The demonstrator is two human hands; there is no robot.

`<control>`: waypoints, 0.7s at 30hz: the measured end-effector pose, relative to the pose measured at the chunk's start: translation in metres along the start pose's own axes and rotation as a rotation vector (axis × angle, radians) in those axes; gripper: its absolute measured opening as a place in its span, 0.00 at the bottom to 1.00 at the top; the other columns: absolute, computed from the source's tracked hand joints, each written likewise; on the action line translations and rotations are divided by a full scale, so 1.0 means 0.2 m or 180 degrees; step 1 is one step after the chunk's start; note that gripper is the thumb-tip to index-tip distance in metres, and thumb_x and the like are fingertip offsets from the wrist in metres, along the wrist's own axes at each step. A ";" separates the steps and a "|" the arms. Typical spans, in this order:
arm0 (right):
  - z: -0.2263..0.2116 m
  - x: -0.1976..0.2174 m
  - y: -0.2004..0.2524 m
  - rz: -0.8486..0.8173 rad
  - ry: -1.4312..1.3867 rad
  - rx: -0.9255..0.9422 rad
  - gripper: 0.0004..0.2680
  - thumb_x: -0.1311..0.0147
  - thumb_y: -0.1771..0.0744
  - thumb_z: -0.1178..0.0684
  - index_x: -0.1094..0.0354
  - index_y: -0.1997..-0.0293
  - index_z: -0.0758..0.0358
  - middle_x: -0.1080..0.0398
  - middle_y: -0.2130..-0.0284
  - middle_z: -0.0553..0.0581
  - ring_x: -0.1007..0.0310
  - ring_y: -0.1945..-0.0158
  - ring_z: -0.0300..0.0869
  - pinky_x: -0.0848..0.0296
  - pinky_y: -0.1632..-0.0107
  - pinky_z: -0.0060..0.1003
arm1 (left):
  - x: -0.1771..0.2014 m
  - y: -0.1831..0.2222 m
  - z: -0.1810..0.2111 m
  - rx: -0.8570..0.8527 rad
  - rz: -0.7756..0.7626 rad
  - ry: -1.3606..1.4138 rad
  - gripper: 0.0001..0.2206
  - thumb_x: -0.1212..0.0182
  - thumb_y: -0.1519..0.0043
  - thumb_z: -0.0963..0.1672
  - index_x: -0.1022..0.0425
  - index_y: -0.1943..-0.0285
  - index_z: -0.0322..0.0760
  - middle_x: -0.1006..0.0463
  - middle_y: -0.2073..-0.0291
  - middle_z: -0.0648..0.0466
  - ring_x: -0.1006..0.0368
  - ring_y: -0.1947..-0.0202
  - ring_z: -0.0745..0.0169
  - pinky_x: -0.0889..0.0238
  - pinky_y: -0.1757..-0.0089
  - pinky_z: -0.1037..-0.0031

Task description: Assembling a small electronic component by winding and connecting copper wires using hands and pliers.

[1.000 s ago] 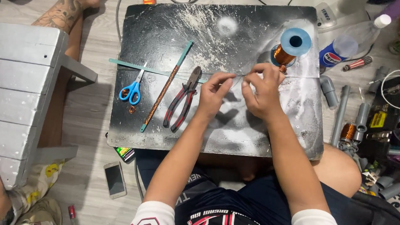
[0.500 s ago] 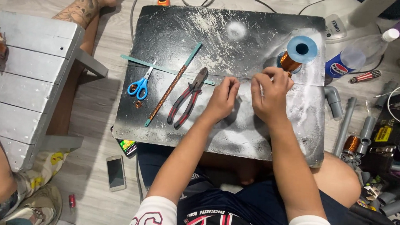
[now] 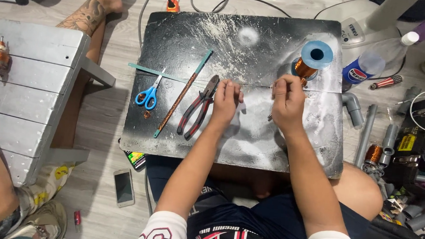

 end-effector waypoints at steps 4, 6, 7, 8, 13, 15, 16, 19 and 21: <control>0.02 -0.04 0.00 -0.0193 0.0365 0.0089 0.06 0.47 0.22 0.54 0.31 0.51 0.64 0.32 0.71 0.60 0.28 0.66 0.50 0.28 0.57 0.45 | 0.03 -0.01 0.03 0.0327 0.0207 0.0246 0.10 0.64 0.19 0.45 0.38 0.50 0.44 0.30 0.70 0.60 0.23 0.74 0.67 0.47 0.75 0.84; -0.03 -0.06 0.01 -0.0452 0.0647 0.0140 0.05 0.39 0.24 0.53 0.29 0.48 0.63 0.35 0.75 0.59 0.29 0.71 0.50 0.27 0.63 0.44 | 0.05 -0.01 -0.01 0.0374 0.0342 0.0738 0.06 0.56 0.18 0.46 0.35 0.44 0.44 0.26 0.70 0.54 0.19 0.73 0.59 0.33 0.69 0.82; -0.04 -0.06 0.01 -0.0449 0.0645 0.0141 0.05 0.39 0.24 0.53 0.29 0.48 0.63 0.35 0.75 0.59 0.29 0.71 0.50 0.27 0.63 0.44 | 0.06 -0.02 -0.02 0.0374 0.0340 0.0735 0.06 0.56 0.18 0.46 0.35 0.44 0.44 0.26 0.70 0.54 0.19 0.73 0.59 0.33 0.69 0.82; -0.05 -0.07 0.00 -0.0532 0.0697 0.0187 0.04 0.39 0.24 0.54 0.27 0.50 0.63 0.34 0.75 0.58 0.28 0.72 0.51 0.27 0.64 0.44 | 0.06 -0.03 -0.02 0.0241 0.0311 0.0830 0.05 0.53 0.18 0.46 0.35 0.43 0.44 0.24 0.68 0.55 0.18 0.68 0.60 0.28 0.64 0.80; 0.02 -0.09 0.01 -0.0656 0.0851 0.0296 0.06 0.35 0.25 0.51 0.24 0.51 0.62 0.34 0.75 0.57 0.30 0.72 0.51 0.28 0.64 0.45 | 0.05 -0.03 -0.03 0.0010 0.0191 0.0956 0.08 0.42 0.21 0.44 0.33 0.38 0.42 0.16 0.62 0.54 0.14 0.61 0.63 0.18 0.56 0.79; 0.02 -0.10 0.02 -0.0717 0.0843 0.0259 0.08 0.33 0.27 0.51 0.25 0.50 0.62 0.36 0.73 0.58 0.30 0.71 0.52 0.28 0.63 0.46 | 0.03 -0.02 -0.02 0.0034 -0.0006 0.0915 0.14 0.30 0.28 0.41 0.27 0.37 0.39 0.15 0.55 0.51 0.13 0.57 0.59 0.14 0.54 0.75; 0.02 -0.11 0.02 -0.0726 0.0835 0.0272 0.08 0.33 0.27 0.51 0.25 0.50 0.62 0.36 0.73 0.58 0.30 0.71 0.52 0.28 0.63 0.46 | 0.03 -0.01 -0.03 0.0019 0.0003 0.0916 0.14 0.30 0.28 0.41 0.27 0.37 0.39 0.15 0.55 0.51 0.13 0.57 0.59 0.14 0.54 0.75; 0.03 -0.11 0.02 -0.0719 0.0957 0.0182 0.10 0.32 0.27 0.48 0.25 0.48 0.63 0.34 0.68 0.56 0.28 0.71 0.48 0.27 0.65 0.42 | 0.01 0.00 -0.05 0.0117 -0.0193 0.0985 0.17 0.28 0.31 0.37 0.26 0.36 0.36 0.16 0.55 0.49 0.12 0.58 0.55 0.14 0.53 0.71; 0.03 -0.09 0.01 -0.0490 0.0814 0.0133 0.15 0.30 0.28 0.52 0.31 0.42 0.70 0.34 0.60 0.64 0.26 0.65 0.54 0.26 0.63 0.46 | 0.02 -0.02 -0.06 0.0161 -0.0170 0.0959 0.16 0.30 0.31 0.36 0.26 0.37 0.35 0.17 0.56 0.49 0.12 0.59 0.56 0.14 0.54 0.70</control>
Point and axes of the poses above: each hand's wrist, its own y-axis away from the middle knuckle, its own x-axis out of the back of the hand, z = x × y, the point moved 6 cm from there along -y, towards the middle knuckle
